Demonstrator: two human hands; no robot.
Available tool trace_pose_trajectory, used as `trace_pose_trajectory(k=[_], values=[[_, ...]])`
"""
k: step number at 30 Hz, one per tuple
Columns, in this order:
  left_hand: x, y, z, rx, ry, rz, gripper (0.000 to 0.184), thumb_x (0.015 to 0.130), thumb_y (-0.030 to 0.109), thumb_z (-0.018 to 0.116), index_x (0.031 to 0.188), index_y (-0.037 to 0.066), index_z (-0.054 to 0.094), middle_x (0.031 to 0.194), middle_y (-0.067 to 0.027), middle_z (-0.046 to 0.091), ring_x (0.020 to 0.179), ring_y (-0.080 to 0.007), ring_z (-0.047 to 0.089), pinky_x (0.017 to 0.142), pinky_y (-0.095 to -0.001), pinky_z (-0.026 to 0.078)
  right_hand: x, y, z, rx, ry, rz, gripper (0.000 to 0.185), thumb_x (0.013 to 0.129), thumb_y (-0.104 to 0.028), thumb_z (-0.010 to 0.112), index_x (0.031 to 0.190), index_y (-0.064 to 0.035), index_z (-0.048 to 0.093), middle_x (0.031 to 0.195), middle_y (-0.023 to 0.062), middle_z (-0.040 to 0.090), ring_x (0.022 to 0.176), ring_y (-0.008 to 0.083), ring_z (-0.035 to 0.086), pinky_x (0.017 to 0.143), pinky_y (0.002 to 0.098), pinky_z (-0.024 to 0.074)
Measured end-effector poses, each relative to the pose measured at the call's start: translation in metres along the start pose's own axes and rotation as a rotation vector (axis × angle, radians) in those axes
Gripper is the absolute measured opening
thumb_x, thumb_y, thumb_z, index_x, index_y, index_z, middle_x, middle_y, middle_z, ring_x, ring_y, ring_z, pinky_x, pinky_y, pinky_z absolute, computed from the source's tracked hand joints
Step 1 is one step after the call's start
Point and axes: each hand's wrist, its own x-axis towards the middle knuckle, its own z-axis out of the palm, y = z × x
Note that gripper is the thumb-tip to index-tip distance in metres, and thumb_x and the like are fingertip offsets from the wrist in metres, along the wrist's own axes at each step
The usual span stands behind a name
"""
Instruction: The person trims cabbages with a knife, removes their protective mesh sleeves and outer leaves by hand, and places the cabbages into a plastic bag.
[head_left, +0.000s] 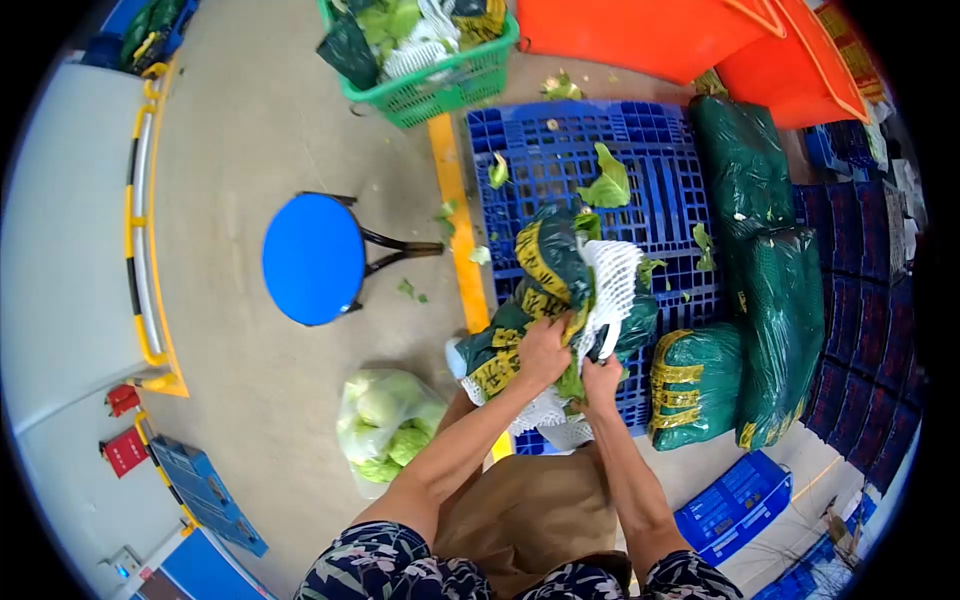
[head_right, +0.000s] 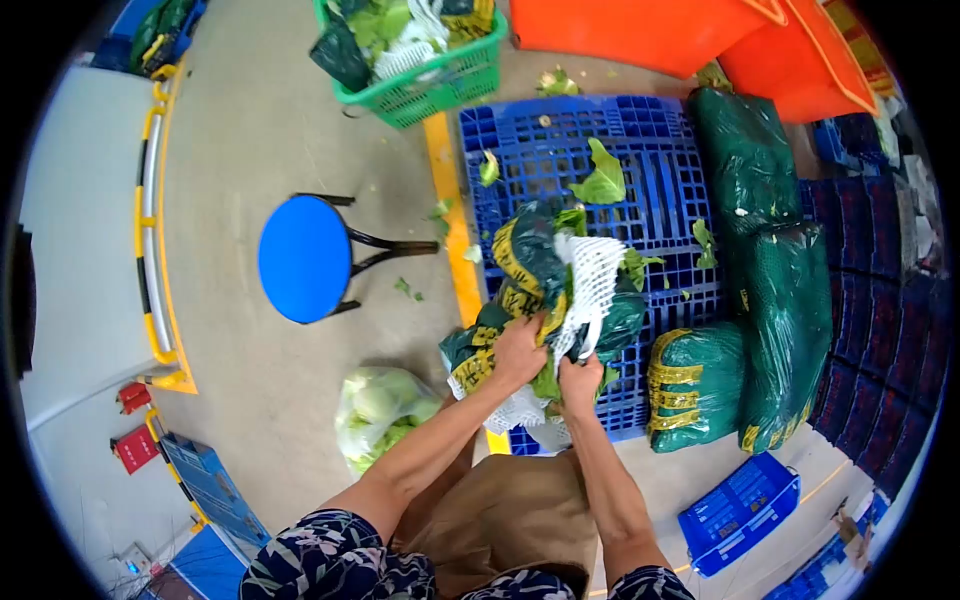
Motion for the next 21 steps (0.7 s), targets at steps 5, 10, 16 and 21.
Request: trace_pose_trajectory(k=[5,10,16,21], values=[[0.022,0.052,-0.126,-0.002,0.175,0.247,0.049,0.071,0.011,0.061,0.119,0.011,0.06,0.091,-0.0187,0.057,0.088,-0.0391,0.056,0.073,-0.0481,0.045,-0.022,-0.096,0.053,0.15,0.026,-0.09,0.025,0.078,0.0,0.063,0.103,0.0003,0.062,0.087,0.0034,0.066,0.074,0.011,0.059,0.065,0.0261,0.0473],[0.078,0.105,-0.278,0.077,0.395,0.419,0.053,0.067,0.016,0.073,0.117,0.003,0.059,0.105,-0.0212,0.06,0.099,-0.0402,0.056,0.085,-0.045,0.046,-0.054,-0.27,0.133,0.492,-0.125,-0.192,0.025,0.077,-0.001,0.065,0.102,0.0003,0.061,0.086,0.0045,0.066,0.072,0.0133,0.06,0.063,0.0278,0.0485],[0.172,0.145,-0.429,0.176,0.681,0.764,0.028,0.067,0.009,0.061,0.095,0.005,0.062,0.083,-0.0189,0.059,0.084,-0.0373,0.056,0.072,-0.0471,0.045,-0.054,-0.429,0.231,0.782,-0.34,-0.352,0.018,0.081,0.004,0.061,0.099,-0.0011,0.061,0.088,0.0072,0.066,0.074,0.0164,0.064,0.06,0.0312,0.0523],[0.317,0.118,-0.528,0.333,0.599,0.697,0.035,0.08,0.027,0.067,0.098,-0.001,0.058,0.097,-0.022,0.06,0.092,-0.0405,0.057,0.077,-0.046,0.044,0.026,-0.502,0.347,0.819,-0.38,-0.327,0.021,0.073,0.0,0.065,0.092,-0.0023,0.058,0.075,0.0065,0.061,0.059,0.0178,0.057,0.044,0.0343,0.0462]])
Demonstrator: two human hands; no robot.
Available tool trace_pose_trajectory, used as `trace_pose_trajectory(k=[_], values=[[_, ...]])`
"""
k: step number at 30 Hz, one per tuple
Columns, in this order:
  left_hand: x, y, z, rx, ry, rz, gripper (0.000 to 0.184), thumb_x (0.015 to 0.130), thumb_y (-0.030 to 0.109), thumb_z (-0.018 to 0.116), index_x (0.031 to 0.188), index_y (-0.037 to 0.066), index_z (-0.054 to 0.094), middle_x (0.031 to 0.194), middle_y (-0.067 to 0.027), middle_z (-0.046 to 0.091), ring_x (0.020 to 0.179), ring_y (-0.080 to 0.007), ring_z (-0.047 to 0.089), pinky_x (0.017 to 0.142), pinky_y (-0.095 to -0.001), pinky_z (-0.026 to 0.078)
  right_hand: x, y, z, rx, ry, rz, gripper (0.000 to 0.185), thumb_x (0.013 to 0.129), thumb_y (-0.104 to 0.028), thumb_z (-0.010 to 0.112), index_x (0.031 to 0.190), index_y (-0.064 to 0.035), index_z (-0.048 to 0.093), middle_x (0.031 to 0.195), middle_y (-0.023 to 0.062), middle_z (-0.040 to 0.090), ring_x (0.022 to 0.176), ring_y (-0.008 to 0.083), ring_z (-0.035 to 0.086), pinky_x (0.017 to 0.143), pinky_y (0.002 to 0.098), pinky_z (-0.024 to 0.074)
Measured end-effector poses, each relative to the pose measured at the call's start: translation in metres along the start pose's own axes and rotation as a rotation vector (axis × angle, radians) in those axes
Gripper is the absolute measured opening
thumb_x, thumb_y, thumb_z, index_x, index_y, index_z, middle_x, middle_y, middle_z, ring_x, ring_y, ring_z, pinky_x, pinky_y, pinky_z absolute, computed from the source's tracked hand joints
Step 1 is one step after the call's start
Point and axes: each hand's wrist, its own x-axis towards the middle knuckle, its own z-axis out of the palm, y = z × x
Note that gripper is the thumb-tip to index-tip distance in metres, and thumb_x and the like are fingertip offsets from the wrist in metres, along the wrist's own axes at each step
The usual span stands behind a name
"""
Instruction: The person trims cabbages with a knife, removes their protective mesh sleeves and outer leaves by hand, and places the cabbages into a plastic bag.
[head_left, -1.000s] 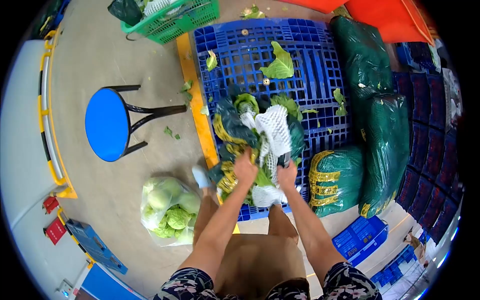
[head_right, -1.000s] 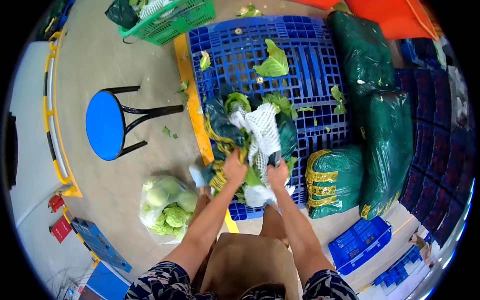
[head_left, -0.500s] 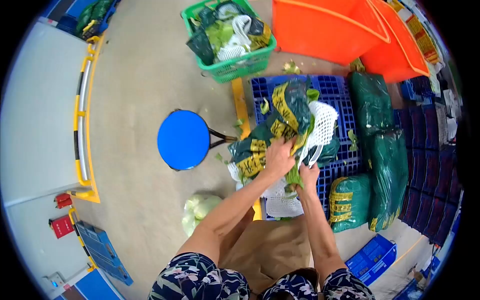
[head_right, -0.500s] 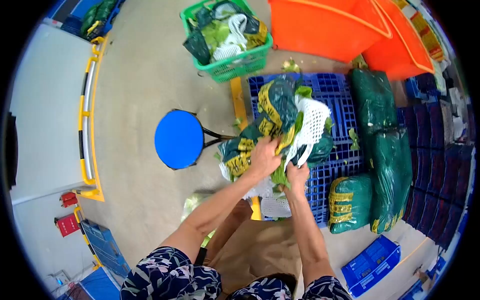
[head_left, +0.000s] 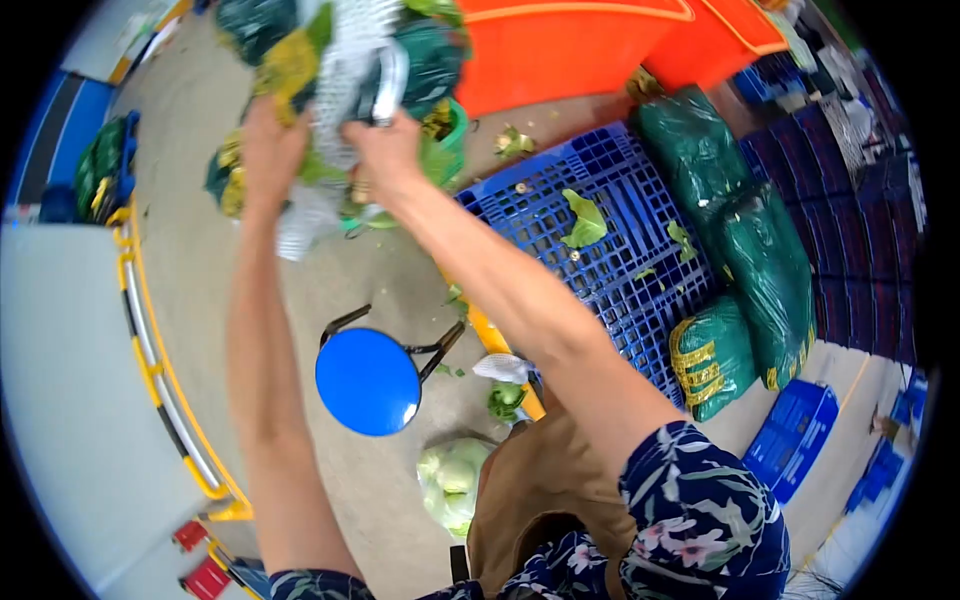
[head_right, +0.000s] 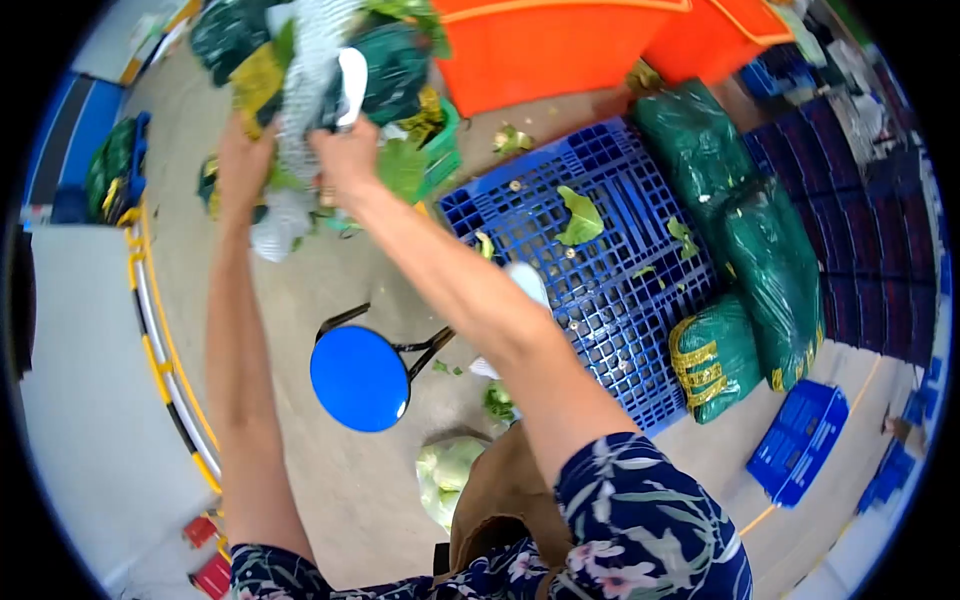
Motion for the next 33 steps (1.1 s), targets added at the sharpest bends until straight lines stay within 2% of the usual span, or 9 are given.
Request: trace_pose_trajectory(k=[6,8,12,14,21,23,27,30,33], values=[[0.0,-0.202,0.176,0.017,-0.403,-0.279,0.07,0.081,0.048,0.064,0.133,0.004,0.047,0.128,-0.0225,0.053,0.117,-0.0366,0.05,0.095,-0.0446,0.04,0.136,0.136,-0.121,-0.225,0.055,0.519,0.047,0.074,-0.005,0.07,0.117,-0.0015,0.05,0.082,0.012,0.06,0.067,0.0213,0.06,0.045,0.035,0.0497],[-0.042,-0.275,0.265,0.348,-0.594,-0.423,0.091,0.079,0.06,0.061,0.15,0.022,0.019,0.153,-0.0149,0.024,0.139,-0.0339,0.026,0.103,-0.0658,0.02,0.156,0.158,-0.228,-0.161,0.141,0.616,0.044,0.073,-0.008,0.074,0.112,-0.0024,0.056,0.085,0.0118,0.064,0.069,0.0202,0.064,0.048,0.0354,0.0524],[-0.078,-0.355,0.371,0.243,-0.492,-0.364,0.057,0.096,0.036,0.047,0.145,0.018,0.026,0.153,-0.0091,0.025,0.134,-0.0399,0.032,0.101,-0.0706,0.023,0.188,0.165,-0.477,-1.782,0.397,0.193,0.036,0.064,-0.025,0.084,0.089,-0.0042,0.067,0.08,0.0126,0.067,0.068,0.0225,0.065,0.053,0.0354,0.0516],[-0.095,-0.405,0.387,0.328,-0.509,-0.329,0.056,0.095,0.031,0.049,0.144,0.01,0.031,0.133,-0.0204,0.05,0.117,-0.0444,0.047,0.099,-0.0579,0.032,0.183,0.16,-0.563,-1.784,0.538,0.25,0.072,0.06,-0.035,0.086,0.118,-0.0036,0.059,0.105,0.0137,0.063,0.08,0.0305,0.063,0.055,0.0376,0.0538],[-0.092,-0.164,0.337,0.358,0.002,-0.559,0.066,0.084,0.02,0.057,0.145,0.013,0.033,0.15,-0.0191,0.029,0.138,-0.035,0.028,0.11,-0.0562,0.019,0.176,0.187,-0.603,-1.463,0.669,0.714,0.055,0.068,-0.027,0.081,0.115,-0.0093,0.06,0.099,0.0142,0.064,0.073,0.0271,0.064,0.048,0.0342,0.052],[-0.165,-0.065,0.34,0.042,0.236,-0.416,0.037,0.085,0.01,0.056,0.121,0.001,0.052,0.121,-0.0188,0.054,0.108,-0.0388,0.051,0.091,-0.0503,0.038,0.176,0.197,-0.595,-1.525,0.734,0.612,0.034,0.073,-0.022,0.075,0.1,-0.0046,0.064,0.089,0.0118,0.068,0.064,0.0224,0.065,0.044,0.0303,0.049],[-0.431,0.054,0.37,-0.537,-0.042,-1.462,0.027,0.089,0.015,0.064,0.108,-0.004,0.062,0.081,-0.0087,0.066,0.081,-0.0095,0.06,0.073,-0.0235,0.048,0.165,0.193,-0.502,-1.468,0.158,0.271,0.042,0.072,-0.031,0.076,0.101,-0.0015,0.064,0.091,0.0156,0.067,0.074,0.0265,0.064,0.059,0.0362,0.0511],[-0.681,0.073,0.391,-0.25,-0.286,-1.975,0.083,0.076,0.043,0.075,0.142,0.009,0.039,0.136,-0.019,0.047,0.127,-0.0246,0.045,0.097,-0.0455,0.043,0.15,0.227,-0.441,-1.683,-0.185,0.001,0.054,0.068,-0.04,0.079,0.102,-0.0008,0.064,0.098,0.0183,0.063,0.09,0.0328,0.061,0.078,0.0403,0.0488],[-0.729,0.028,0.377,-0.461,-0.251,-2.575,0.11,0.067,0.063,0.073,0.147,0.017,0.012,0.151,-0.0161,0.02,0.136,-0.0303,0.029,0.099,-0.0654,0.032,0.139,0.293,-0.419,-1.838,-0.479,-0.284,0.074,0.061,-0.051,0.082,0.111,-0.0009,0.059,0.108,0.0176,0.057,0.099,0.0339,0.058,0.083,0.0413,0.0487]])
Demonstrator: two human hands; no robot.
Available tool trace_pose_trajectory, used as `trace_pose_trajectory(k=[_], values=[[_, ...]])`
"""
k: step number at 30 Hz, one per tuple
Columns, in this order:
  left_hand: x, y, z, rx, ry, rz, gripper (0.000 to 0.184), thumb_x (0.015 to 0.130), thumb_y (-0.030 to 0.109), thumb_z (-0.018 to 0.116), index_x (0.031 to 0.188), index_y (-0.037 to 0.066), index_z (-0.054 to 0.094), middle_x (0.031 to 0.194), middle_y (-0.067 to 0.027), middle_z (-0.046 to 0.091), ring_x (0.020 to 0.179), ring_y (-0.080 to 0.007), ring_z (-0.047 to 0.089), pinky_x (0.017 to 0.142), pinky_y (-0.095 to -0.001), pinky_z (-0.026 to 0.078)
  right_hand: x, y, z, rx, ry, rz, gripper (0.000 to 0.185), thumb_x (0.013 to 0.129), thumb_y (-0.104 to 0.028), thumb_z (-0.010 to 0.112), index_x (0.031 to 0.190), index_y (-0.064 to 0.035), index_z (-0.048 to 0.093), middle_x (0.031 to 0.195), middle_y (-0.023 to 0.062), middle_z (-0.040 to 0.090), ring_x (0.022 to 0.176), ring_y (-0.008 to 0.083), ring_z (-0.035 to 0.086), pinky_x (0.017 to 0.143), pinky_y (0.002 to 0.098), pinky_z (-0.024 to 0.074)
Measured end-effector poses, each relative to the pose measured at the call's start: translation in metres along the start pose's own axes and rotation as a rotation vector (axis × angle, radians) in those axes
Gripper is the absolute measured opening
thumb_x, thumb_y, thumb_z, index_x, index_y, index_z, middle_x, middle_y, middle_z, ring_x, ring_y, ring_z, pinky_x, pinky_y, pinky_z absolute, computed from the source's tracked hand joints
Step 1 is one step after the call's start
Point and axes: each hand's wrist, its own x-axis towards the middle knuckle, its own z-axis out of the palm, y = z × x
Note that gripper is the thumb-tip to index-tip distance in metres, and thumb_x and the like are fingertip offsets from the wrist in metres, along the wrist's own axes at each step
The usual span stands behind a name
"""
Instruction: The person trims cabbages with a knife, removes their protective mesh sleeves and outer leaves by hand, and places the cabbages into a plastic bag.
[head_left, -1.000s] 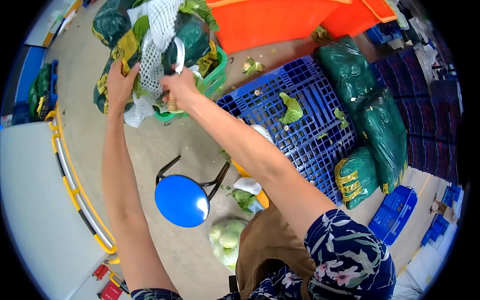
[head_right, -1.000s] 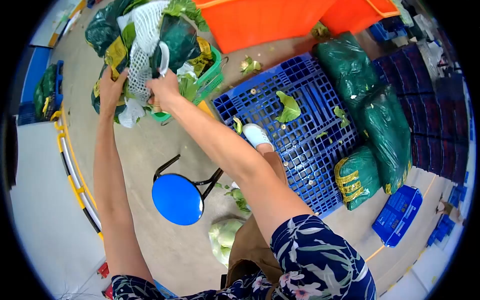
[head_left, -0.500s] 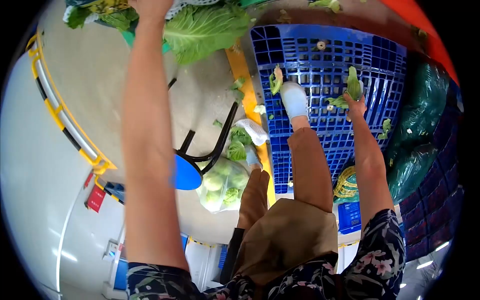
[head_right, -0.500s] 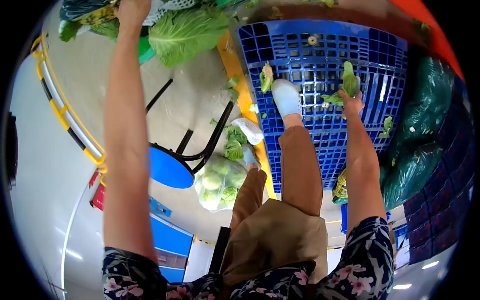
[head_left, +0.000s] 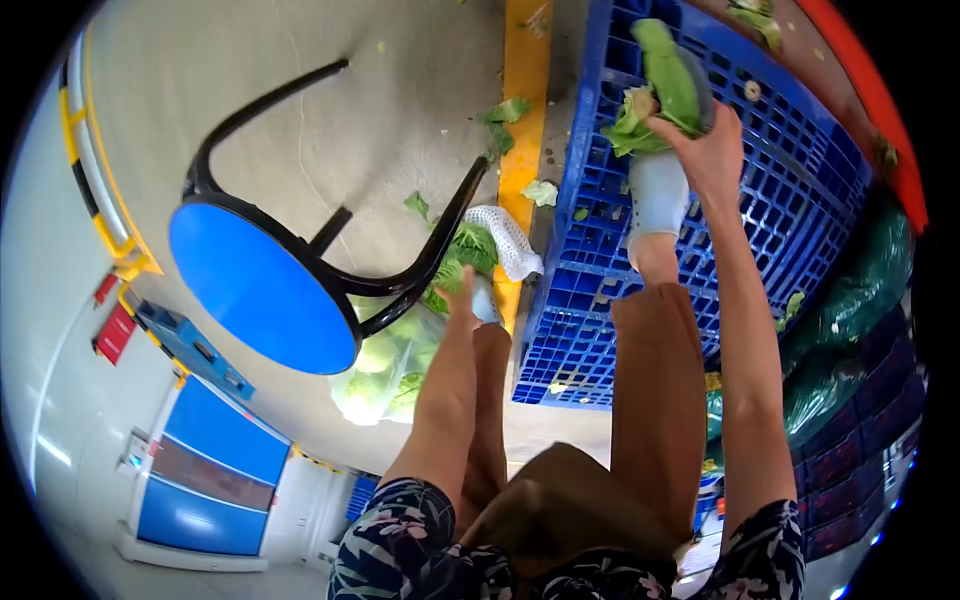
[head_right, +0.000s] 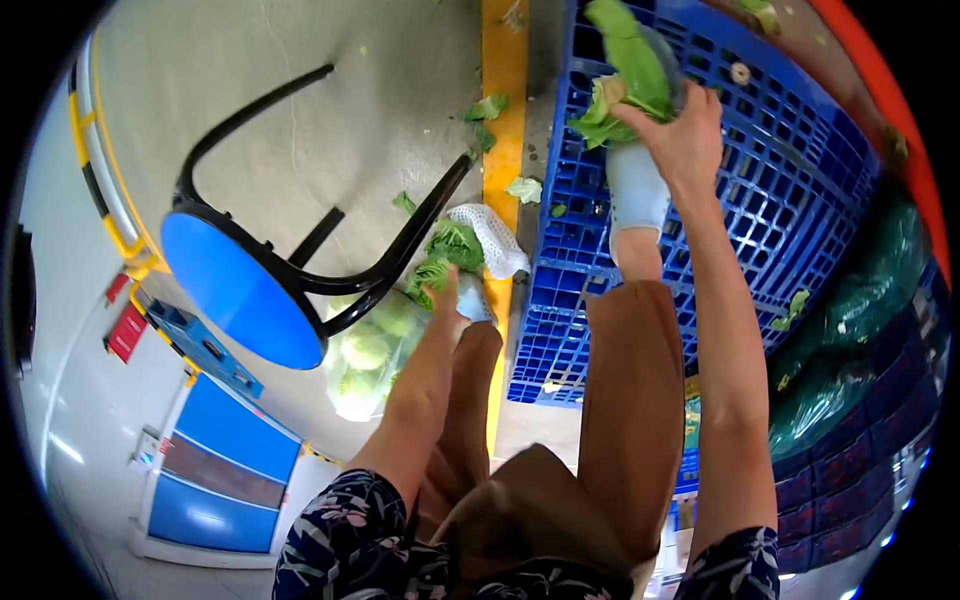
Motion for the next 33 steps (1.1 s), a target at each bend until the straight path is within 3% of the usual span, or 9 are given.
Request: trace_pose_trajectory(k=[4,9,13,16,19,23,27,31,33], values=[[0.086,0.025,0.0,0.151,-0.376,0.177,0.139,0.062,0.07,0.072,0.141,0.025,-0.031,0.156,-0.0152,-0.01,0.137,-0.0478,0.019,0.099,-0.0683,0.033,-0.003,-0.027,0.06,-0.18,-0.099,-0.037,0.085,0.062,-0.046,0.082,0.13,-0.0117,0.045,0.125,0.0214,0.045,0.097,0.0442,0.056,0.075,0.0481,0.0525],[0.056,0.078,0.109,0.197,0.181,-0.049,0.138,0.061,0.047,0.085,0.146,0.027,-0.022,0.153,-0.0251,-0.005,0.137,-0.0441,0.023,0.102,-0.0603,0.037,-0.016,-0.052,0.081,-0.402,-0.174,-0.056,0.076,0.067,-0.024,0.077,0.134,-0.0187,0.042,0.125,0.0183,0.046,0.094,0.045,0.057,0.076,0.0483,0.0526],[0.085,0.05,0.125,0.165,0.386,0.414,0.089,0.066,0.017,0.08,0.138,0.018,0.029,0.138,-0.0286,0.038,0.118,-0.0438,0.049,0.087,-0.0475,0.048,-0.016,-0.055,0.075,-0.375,-0.218,-0.111,0.064,0.068,-0.008,0.07,0.127,-0.0193,0.047,0.128,0.0161,0.045,0.093,0.0427,0.059,0.074,0.0462,0.0539],[0.058,0.058,0.115,0.108,0.421,0.571,0.05,0.065,0.005,0.074,0.11,0.009,0.054,0.093,-0.0183,0.066,0.089,-0.0365,0.063,0.08,-0.0409,0.049,-0.014,-0.057,0.049,-0.077,-0.25,-0.192,0.058,0.066,0.0,0.066,0.121,-0.0157,0.054,0.117,0.0153,0.058,0.095,0.0375,0.061,0.079,0.043,0.0519],[-0.047,0.078,0.084,-0.039,0.172,0.798,0.047,0.062,0.005,0.075,0.106,0.006,0.057,0.095,-0.0166,0.066,0.088,-0.0341,0.063,0.08,-0.0397,0.049,-0.053,-0.064,0.019,0.143,-0.35,-0.281,0.055,0.066,0.006,0.064,0.118,-0.0115,0.058,0.106,0.0174,0.064,0.097,0.032,0.063,0.083,0.0383,0.0506],[-0.248,0.134,0.053,-0.143,-0.125,1.125,0.044,0.068,0.004,0.072,0.109,0.005,0.057,0.098,-0.0157,0.066,0.091,-0.0329,0.064,0.079,-0.0366,0.05,-0.083,-0.078,-0.051,0.576,-0.403,0.195,0.05,0.07,0.003,0.066,0.118,-0.0036,0.057,0.106,0.0121,0.065,0.1,0.0235,0.063,0.086,0.0306,0.0479],[-0.392,0.262,0.039,-0.424,-0.419,1.602,0.043,0.068,0.0,0.069,0.109,0.004,0.056,0.094,-0.0146,0.066,0.089,-0.0322,0.066,0.077,-0.0362,0.05,-0.012,-0.149,-0.187,0.619,-0.041,-0.037,0.048,0.071,0.0,0.066,0.118,-0.0023,0.057,0.113,0.0099,0.061,0.106,0.0219,0.059,0.093,0.0331,0.0452],[-0.508,0.421,0.03,-0.555,-0.417,1.859,0.046,0.065,-0.002,0.07,0.109,0.004,0.057,0.101,-0.0146,0.064,0.105,-0.0308,0.06,0.089,-0.0393,0.046,0.131,-0.205,-0.271,0.595,0.372,-0.424,0.058,0.072,0.001,0.067,0.127,0.0015,0.049,0.13,0.0159,0.046,0.122,0.0271,0.048,0.1,0.0355,0.041],[-0.514,0.503,0.027,-0.171,0.239,2.229,0.049,0.069,0.01,0.077,0.115,0.007,0.059,0.117,-0.0157,0.059,0.119,-0.033,0.05,0.099,-0.0512,0.038,0.21,-0.221,-0.28,0.311,0.504,-0.516,0.066,0.074,-0.003,0.069,0.136,-0.0112,0.046,0.14,0.0209,0.035,0.127,0.0354,0.043,0.097,0.0393,0.0447]])
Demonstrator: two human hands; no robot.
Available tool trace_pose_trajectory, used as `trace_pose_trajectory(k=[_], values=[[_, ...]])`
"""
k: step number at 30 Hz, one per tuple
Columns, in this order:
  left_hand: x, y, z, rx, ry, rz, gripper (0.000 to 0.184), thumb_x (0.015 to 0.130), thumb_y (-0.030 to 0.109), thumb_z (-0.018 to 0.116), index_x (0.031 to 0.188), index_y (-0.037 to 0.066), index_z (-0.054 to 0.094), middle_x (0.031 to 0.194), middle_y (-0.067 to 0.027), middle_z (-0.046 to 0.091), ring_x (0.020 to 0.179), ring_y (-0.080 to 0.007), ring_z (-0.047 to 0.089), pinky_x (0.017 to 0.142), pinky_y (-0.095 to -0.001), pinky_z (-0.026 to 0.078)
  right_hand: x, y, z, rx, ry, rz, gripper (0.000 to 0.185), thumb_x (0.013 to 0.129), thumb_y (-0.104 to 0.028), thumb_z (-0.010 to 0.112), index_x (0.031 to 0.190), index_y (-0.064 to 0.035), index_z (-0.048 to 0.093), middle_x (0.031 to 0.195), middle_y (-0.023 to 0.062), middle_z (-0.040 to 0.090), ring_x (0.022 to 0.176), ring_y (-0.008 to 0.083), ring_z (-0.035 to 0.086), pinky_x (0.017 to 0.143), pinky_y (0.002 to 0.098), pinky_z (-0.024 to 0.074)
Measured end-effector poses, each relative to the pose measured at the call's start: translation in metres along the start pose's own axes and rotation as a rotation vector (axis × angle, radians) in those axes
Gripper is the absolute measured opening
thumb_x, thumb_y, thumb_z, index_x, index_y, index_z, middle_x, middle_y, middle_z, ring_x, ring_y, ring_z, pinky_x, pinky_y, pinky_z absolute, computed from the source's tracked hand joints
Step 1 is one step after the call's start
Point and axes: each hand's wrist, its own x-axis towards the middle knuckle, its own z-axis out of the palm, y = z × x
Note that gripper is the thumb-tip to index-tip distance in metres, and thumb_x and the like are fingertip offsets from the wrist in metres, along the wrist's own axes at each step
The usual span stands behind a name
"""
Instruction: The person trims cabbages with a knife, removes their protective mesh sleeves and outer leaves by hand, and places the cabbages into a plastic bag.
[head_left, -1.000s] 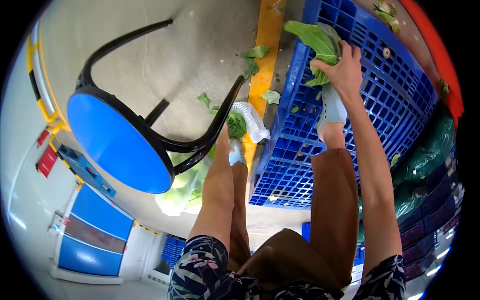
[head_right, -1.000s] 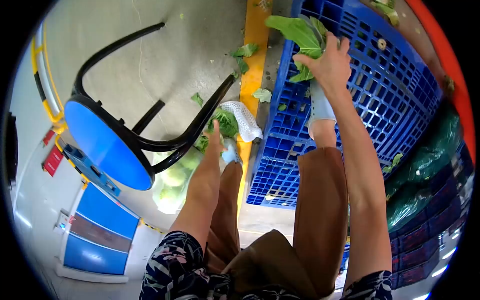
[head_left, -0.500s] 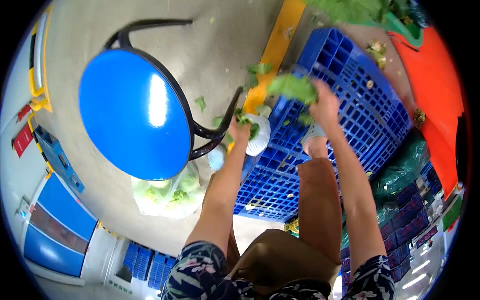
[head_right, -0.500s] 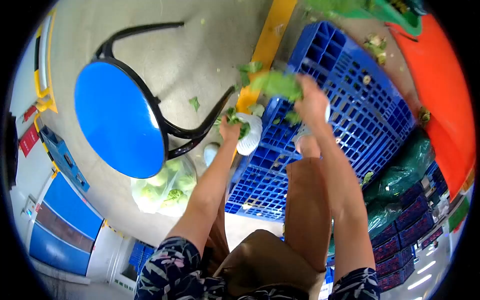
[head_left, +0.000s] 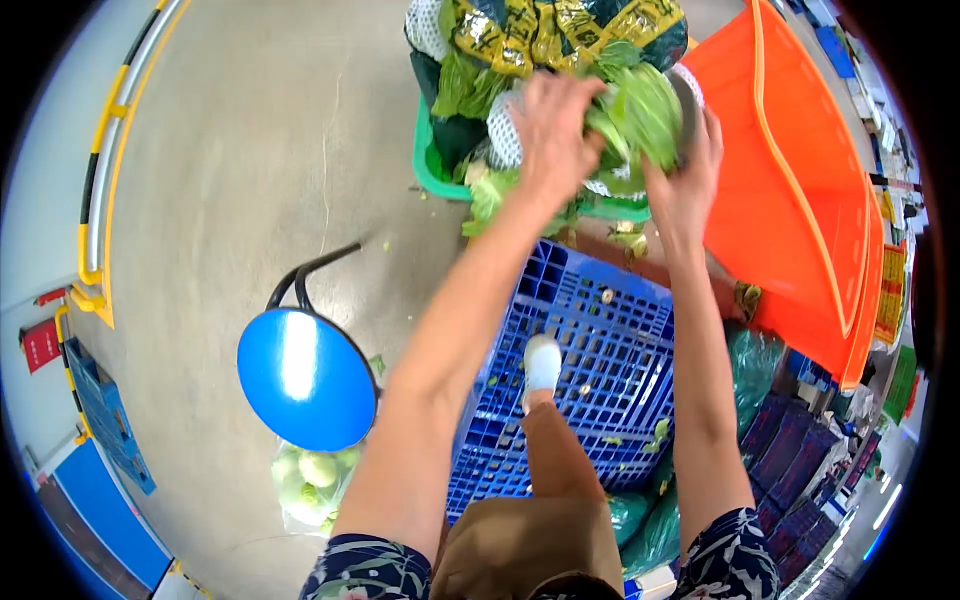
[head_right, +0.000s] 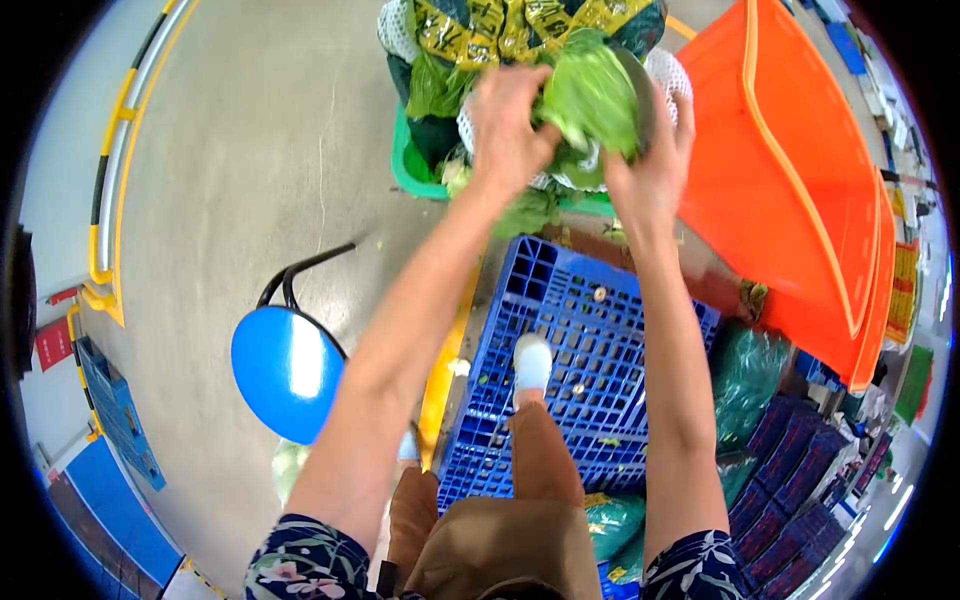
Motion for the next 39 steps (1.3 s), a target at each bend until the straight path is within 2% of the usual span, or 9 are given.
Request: trace_pose_trajectory(k=[4,8,13,23,29,33,35,37,39], values=[[0.066,-0.09,0.017,0.497,-0.196,-0.113,0.062,0.067,0.037,0.082,0.123,0.026,0.057,0.15,-0.009,0.022,0.138,-0.0445,0.012,0.091,-0.0828,0.016,0.077,0.088,0.099,-0.194,-0.178,-0.005,0.071,0.073,-0.033,0.075,0.137,-0.0218,0.045,0.146,0.0222,0.029,0.118,0.0406,0.051,0.093,0.0431,0.0466],[0.072,-0.159,0.059,0.547,-0.415,-0.282,0.068,0.075,0.037,0.076,0.134,0.035,0.043,0.151,-0.0075,0.023,0.138,-0.0437,0.016,0.092,-0.0835,0.014,0.091,0.152,0.168,-0.193,-0.33,0.129,0.065,0.074,-0.035,0.072,0.134,-0.0213,0.049,0.139,0.0185,0.043,0.114,0.0394,0.054,0.089,0.044,0.0484],[0.095,-0.212,0.117,0.61,-0.418,-0.295,0.062,0.078,0.023,0.073,0.131,0.035,0.044,0.15,-0.0063,0.026,0.139,-0.0413,0.017,0.095,-0.0818,0.015,0.106,0.191,0.22,-0.181,-0.293,0.229,0.058,0.076,-0.031,0.069,0.129,-0.0166,0.052,0.134,0.0154,0.049,0.1,0.0386,0.06,0.085,0.0461,0.0483],[0.129,-0.328,0.199,0.442,-0.165,-0.253,0.044,0.08,0.013,0.057,0.119,0.033,0.056,0.141,-0.0085,0.039,0.137,-0.0413,0.023,0.095,-0.0765,0.025,0.15,0.245,0.308,-0.41,-0.374,0.262,0.056,0.079,-0.029,0.067,0.131,-0.0199,0.051,0.119,0.0158,0.059,0.093,0.0363,0.063,0.08,0.0451,0.0507],[0.111,-0.224,0.152,0.079,0.023,-0.32,0.062,0.076,0.017,0.066,0.134,0.018,0.044,0.145,-0.0163,0.033,0.137,-0.044,0.02,0.101,-0.0748,0.006,0.131,0.306,0.319,-0.448,-0.331,0.132,0.056,0.084,-0.038,0.06,0.136,-0.0225,0.044,0.133,0.0082,0.052,0.1,0.0357,0.061,0.08,0.0438,0.0502],[-0.003,-0.052,0.032,0.157,-0.325,-0.416,0.077,0.065,0.04,0.077,0.135,0.024,0.049,0.15,-0.0116,0.029,0.139,-0.0417,0.019,0.098,-0.0734,0.012,0.141,0.306,0.308,-0.473,-0.386,0.121,0.054,0.087,-0.042,0.058,0.136,-0.0226,0.043,0.13,0.0103,0.053,0.103,0.037,0.059,0.082,0.0461,0.0487],[-0.067,-0.036,0.027,0.3,-0.518,-0.63,0.084,0.058,0.043,0.079,0.134,0.025,0.05,0.148,-0.0113,0.032,0.139,-0.0417,0.02,0.098,-0.0749,0.01,0.142,0.319,0.305,-0.495,-0.38,0.176,0.056,0.087,-0.046,0.056,0.137,-0.0246,0.043,0.129,0.011,0.054,0.105,0.0376,0.059,0.085,0.0475,0.047],[-0.118,-0.083,0.04,0.387,-0.494,-0.405,0.063,0.063,0.04,0.076,0.12,0.02,0.06,0.125,-0.0068,0.053,0.126,-0.0288,0.041,0.101,-0.0736,0.007,0.144,0.312,0.303,-0.449,-0.416,0.246,0.058,0.086,-0.051,0.055,0.138,-0.0273,0.043,0.128,0.0117,0.056,0.106,0.0384,0.058,0.088,0.0486,0.045],[-0.118,-0.095,0.034,0.335,-0.613,-0.411,0.05,0.067,0.039,0.074,0.111,0.019,0.064,0.11,-0.0022,0.057,0.113,-0.0231,0.048,0.103,-0.0724,0.007,0.155,0.299,0.29,-0.452,-0.462,0.349,0.06,0.084,-0.056,0.055,0.138,-0.0304,0.044,0.126,0.0115,0.058,0.109,0.0372,0.057,0.091,0.0454,0.0443]])
